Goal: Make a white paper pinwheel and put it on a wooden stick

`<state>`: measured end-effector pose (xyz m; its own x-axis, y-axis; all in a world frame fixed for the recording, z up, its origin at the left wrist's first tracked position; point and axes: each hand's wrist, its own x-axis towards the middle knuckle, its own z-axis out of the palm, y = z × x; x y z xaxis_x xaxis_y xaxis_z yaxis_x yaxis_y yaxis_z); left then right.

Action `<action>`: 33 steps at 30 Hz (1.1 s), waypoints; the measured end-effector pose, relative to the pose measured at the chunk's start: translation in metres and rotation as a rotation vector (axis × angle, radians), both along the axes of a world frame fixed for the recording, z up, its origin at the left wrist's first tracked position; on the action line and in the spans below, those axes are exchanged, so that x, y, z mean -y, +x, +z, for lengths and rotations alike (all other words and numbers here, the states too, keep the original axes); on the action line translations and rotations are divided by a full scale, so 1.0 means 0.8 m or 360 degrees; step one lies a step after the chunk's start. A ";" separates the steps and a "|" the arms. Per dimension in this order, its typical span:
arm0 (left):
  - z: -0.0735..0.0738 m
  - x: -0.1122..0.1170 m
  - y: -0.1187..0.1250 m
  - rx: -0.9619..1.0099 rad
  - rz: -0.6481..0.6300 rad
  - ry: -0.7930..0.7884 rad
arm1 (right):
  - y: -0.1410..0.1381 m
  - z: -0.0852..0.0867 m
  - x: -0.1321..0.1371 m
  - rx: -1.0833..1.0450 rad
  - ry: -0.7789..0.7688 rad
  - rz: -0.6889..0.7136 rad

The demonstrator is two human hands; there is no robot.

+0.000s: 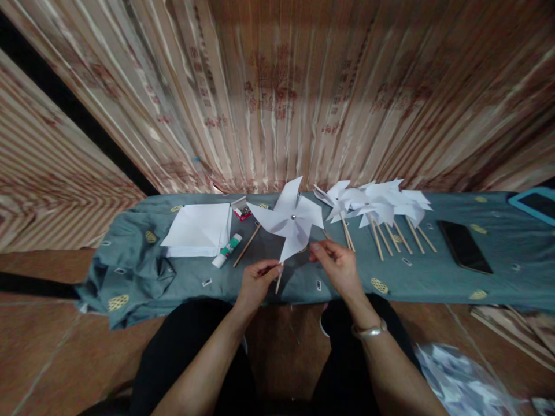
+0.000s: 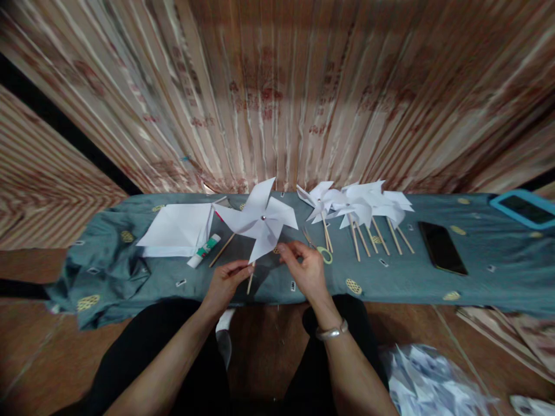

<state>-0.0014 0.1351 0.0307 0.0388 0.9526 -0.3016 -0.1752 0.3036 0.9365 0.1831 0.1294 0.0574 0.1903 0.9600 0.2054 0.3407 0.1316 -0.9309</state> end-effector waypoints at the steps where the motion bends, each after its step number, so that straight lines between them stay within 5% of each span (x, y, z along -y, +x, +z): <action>1: 0.000 0.000 -0.001 -0.0011 -0.0002 -0.0004 | 0.009 -0.002 -0.002 -0.0041 0.0026 -0.0129; 5: -0.003 0.003 -0.001 0.0015 -0.0088 -0.0020 | 0.036 -0.014 -0.016 -0.0239 0.0194 -0.0464; 11: -0.003 0.004 -0.001 0.0059 -0.0157 0.0000 | 0.032 -0.021 -0.027 -0.0346 0.0188 -0.0243; 19: 0.001 0.000 -0.003 -0.0017 -0.0021 0.0006 | 0.017 -0.014 -0.018 -0.0554 0.0000 -0.0303; 33: 0.002 -0.001 -0.001 -0.0031 0.0066 0.0041 | -0.023 -0.008 -0.009 -0.0860 -0.0285 0.0030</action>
<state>-0.0022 0.1363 0.0324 -0.0063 0.9607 -0.2776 -0.1686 0.2726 0.9472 0.1647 0.1365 0.0512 0.2059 0.9751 -0.0830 -0.1912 -0.0431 -0.9806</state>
